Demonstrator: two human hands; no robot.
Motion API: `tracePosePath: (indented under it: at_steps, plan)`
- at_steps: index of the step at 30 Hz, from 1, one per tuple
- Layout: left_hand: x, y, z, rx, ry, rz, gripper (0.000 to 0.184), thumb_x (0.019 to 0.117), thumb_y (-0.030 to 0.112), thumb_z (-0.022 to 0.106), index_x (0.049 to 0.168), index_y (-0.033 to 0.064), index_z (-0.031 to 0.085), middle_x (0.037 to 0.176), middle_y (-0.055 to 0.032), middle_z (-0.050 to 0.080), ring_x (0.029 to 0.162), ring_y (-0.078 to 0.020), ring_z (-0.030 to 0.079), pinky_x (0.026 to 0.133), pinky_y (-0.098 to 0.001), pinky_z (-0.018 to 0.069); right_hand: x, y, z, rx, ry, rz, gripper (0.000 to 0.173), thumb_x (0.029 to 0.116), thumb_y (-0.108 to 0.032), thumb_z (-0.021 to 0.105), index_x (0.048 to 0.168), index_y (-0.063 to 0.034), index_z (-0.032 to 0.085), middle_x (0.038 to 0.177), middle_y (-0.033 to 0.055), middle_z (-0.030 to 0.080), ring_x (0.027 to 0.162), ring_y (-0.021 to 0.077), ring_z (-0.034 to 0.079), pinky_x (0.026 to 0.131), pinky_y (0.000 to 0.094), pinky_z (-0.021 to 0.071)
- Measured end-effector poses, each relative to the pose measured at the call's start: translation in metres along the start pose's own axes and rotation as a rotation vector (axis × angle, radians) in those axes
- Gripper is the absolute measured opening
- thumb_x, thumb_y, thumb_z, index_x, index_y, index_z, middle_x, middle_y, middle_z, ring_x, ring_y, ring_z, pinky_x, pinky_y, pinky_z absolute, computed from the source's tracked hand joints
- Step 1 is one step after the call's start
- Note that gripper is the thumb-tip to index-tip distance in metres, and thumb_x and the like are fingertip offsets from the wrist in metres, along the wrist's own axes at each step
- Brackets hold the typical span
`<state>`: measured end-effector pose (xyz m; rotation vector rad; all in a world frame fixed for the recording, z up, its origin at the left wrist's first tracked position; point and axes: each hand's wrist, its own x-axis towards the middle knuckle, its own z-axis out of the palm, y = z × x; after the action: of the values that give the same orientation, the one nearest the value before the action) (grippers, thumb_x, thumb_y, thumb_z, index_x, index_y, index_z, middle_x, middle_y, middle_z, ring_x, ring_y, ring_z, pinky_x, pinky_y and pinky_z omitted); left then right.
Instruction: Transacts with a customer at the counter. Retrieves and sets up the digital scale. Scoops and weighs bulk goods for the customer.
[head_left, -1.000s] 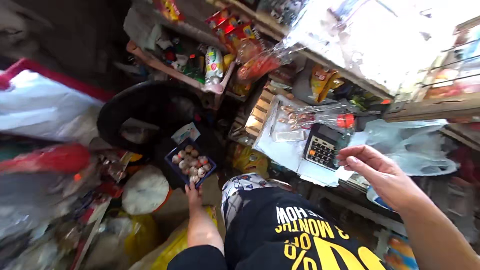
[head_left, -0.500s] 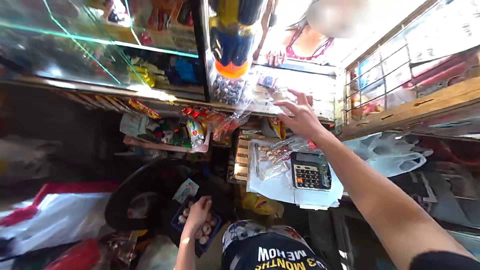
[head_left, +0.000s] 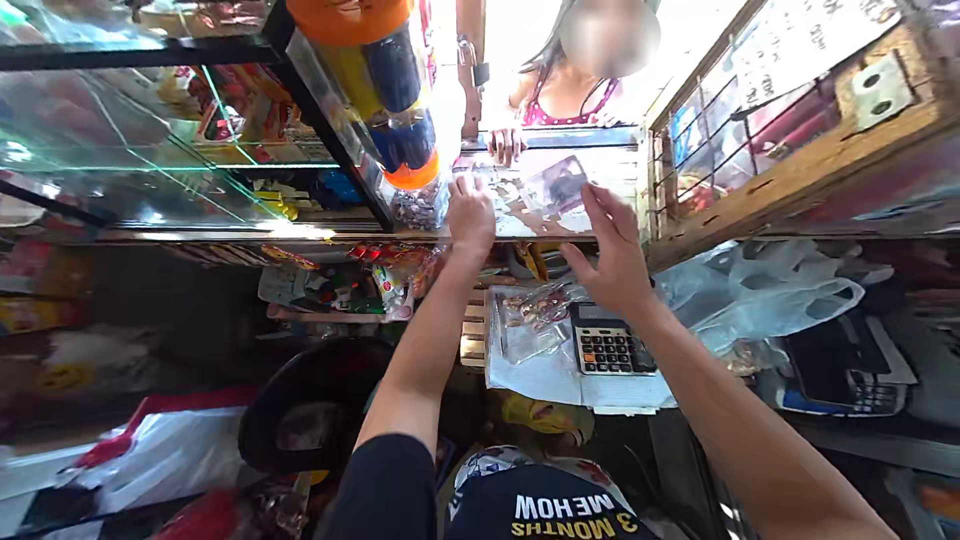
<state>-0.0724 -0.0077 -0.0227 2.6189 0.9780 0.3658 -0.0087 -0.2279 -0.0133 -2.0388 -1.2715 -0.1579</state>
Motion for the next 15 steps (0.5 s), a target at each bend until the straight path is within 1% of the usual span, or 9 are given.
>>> tracePosePath:
  at_steps: [2,4,6,8,10,12,13,14,15]
  plan:
    - [0.024,0.008,0.008,0.080,-0.079,-0.100,0.042,0.1035,0.002,0.046,0.145,-0.0016,0.054,0.143,-0.0344,0.050,0.136,-0.0517,0.046,0.105,-0.0584,0.0461,-0.027,0.004,-0.015,0.034,0.025,0.053,0.067,0.0985,-0.030,0.059,0.158,-0.0069,0.038,0.163,0.0147,0.033,0.148,0.0280,0.036,0.117,0.0471,0.0380]
    - [0.037,0.011,0.014,0.185,-0.075,-0.129,0.040,0.1046,0.002,0.043,0.143,-0.0005,0.056,0.133,-0.0344,0.057,0.126,-0.0509,0.056,0.096,-0.0586,0.0496,-0.057,0.010,-0.025,0.045,0.036,0.071,0.065,0.0994,-0.033,0.058,0.157,-0.0070,0.041,0.162,0.0155,0.035,0.147,0.0275,0.038,0.116,0.0471,0.0401]
    - [0.045,0.010,0.008,0.211,-0.028,-0.083,0.035,0.1045,0.002,0.043,0.135,-0.0021,0.060,0.123,-0.0333,0.063,0.115,-0.0504,0.063,0.088,-0.0606,0.0527,-0.086,0.018,-0.032,0.064,0.028,0.098,0.064,0.0994,-0.034,0.059,0.155,-0.0063,0.044,0.160,0.0171,0.039,0.144,0.0279,0.043,0.113,0.0442,0.0441]
    - [0.048,0.014,-0.009,0.194,-0.004,-0.033,0.032,0.1039,0.002,0.044,0.130,-0.0023,0.062,0.118,-0.0324,0.065,0.110,-0.0509,0.065,0.086,-0.0643,0.0521,-0.112,0.030,-0.039,0.085,0.005,0.144,0.062,0.0991,-0.032,0.059,0.153,-0.0035,0.046,0.157,0.0196,0.041,0.139,0.0277,0.049,0.108,0.0401,0.0489]
    - [0.046,0.018,-0.024,0.200,0.030,-0.016,0.034,0.0986,0.000,0.047,0.128,0.0003,0.064,0.115,-0.0298,0.068,0.107,-0.0498,0.067,0.082,-0.0657,0.0524,-0.136,0.043,-0.047,0.124,-0.019,0.207,0.061,0.0984,-0.029,0.059,0.151,-0.0015,0.047,0.156,0.0220,0.042,0.132,0.0284,0.055,0.102,0.0391,0.0526]
    - [0.044,0.017,-0.031,0.192,-0.021,-0.040,0.039,0.0961,0.000,0.049,0.132,0.0037,0.064,0.122,-0.0286,0.066,0.112,-0.0488,0.065,0.087,-0.0654,0.0519,-0.155,0.053,-0.053,0.170,-0.026,0.289,0.062,0.0975,-0.027,0.058,0.152,-0.0010,0.045,0.155,0.0240,0.041,0.130,0.0287,0.056,0.099,0.0384,0.0543]
    - [0.040,0.014,-0.027,0.178,-0.080,-0.051,0.038,0.0981,0.003,0.050,0.134,0.0032,0.063,0.130,-0.0299,0.062,0.118,-0.0495,0.062,0.093,-0.0652,0.0507,-0.164,0.057,-0.055,0.193,-0.013,0.326,0.062,0.0976,-0.027,0.058,0.152,-0.0009,0.046,0.155,0.0248,0.040,0.128,0.0281,0.057,0.098,0.0373,0.0551]
    - [0.035,0.011,-0.020,0.167,-0.148,-0.067,0.040,0.1014,0.010,0.051,0.140,0.0017,0.058,0.142,-0.0325,0.052,0.126,-0.0514,0.055,0.100,-0.0653,0.0483,-0.172,0.060,-0.057,0.211,0.007,0.356,0.061,0.0973,-0.027,0.059,0.151,-0.0003,0.046,0.154,0.0256,0.041,0.126,0.0271,0.059,0.097,0.0358,0.0558]
    - [0.027,0.010,-0.011,0.163,-0.203,-0.082,0.050,0.1054,0.022,0.054,0.149,-0.0011,0.048,0.152,-0.0371,0.038,0.136,-0.0553,0.045,0.107,-0.0665,0.0424,-0.179,0.063,-0.058,0.223,0.027,0.379,0.061,0.0971,-0.026,0.059,0.151,0.0004,0.047,0.154,0.0266,0.040,0.124,0.0267,0.060,0.095,0.0343,0.0565]
